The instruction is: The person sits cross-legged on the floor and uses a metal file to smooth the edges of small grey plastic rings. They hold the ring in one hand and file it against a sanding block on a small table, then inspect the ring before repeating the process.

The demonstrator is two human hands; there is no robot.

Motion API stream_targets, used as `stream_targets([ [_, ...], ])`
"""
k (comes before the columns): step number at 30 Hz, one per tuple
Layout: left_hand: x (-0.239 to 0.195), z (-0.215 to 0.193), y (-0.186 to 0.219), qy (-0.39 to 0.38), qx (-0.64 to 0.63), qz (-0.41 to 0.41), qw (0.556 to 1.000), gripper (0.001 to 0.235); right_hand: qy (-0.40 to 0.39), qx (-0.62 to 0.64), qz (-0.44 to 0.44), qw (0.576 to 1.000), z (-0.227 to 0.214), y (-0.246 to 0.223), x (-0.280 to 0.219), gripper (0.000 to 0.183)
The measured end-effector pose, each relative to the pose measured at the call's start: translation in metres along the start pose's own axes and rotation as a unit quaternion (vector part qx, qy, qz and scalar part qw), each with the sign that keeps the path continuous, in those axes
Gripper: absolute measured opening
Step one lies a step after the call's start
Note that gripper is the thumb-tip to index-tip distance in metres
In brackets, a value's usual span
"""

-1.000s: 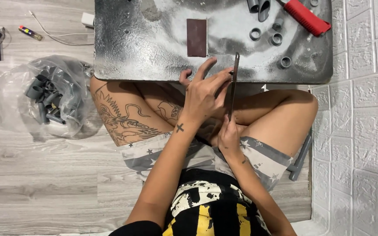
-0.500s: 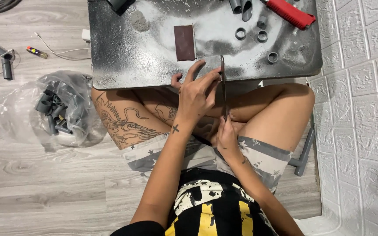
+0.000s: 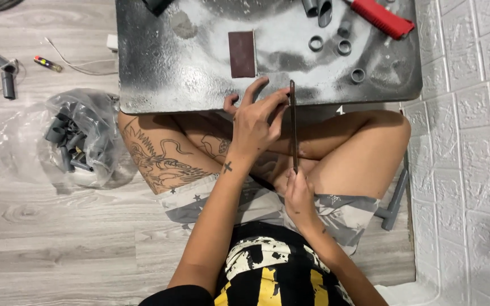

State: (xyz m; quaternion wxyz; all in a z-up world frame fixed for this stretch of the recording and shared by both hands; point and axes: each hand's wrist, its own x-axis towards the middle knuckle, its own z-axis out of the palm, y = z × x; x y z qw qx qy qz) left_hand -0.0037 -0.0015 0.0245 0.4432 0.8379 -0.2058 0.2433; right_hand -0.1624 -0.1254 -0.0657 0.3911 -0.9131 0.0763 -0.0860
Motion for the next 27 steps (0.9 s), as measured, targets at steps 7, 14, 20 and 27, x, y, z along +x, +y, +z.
stream_targets([
  [7, -0.009, 0.006, -0.005, -0.011, 0.016, 0.003, 1.000, 0.007, -0.014, -0.020, 0.021, 0.999, -0.010, 0.004, -0.016, 0.029],
  [14, -0.017, 0.015, -0.015, -0.016, 0.058, 0.012, 0.998, 0.004, -0.050, -0.021, 0.081, 0.995, -0.008, 0.003, -0.016, 0.028],
  [20, -0.015, 0.020, -0.018, -0.014, 0.076, 0.008, 0.997, 0.006, -0.059, -0.015, 0.086, 0.994, -0.007, 0.010, -0.019, 0.024],
  [27, -0.013, 0.016, -0.018, -0.011, 0.041, 0.015, 0.999, 0.005, -0.041, -0.022, 0.057, 0.997, -0.004, 0.017, -0.019, 0.028],
])
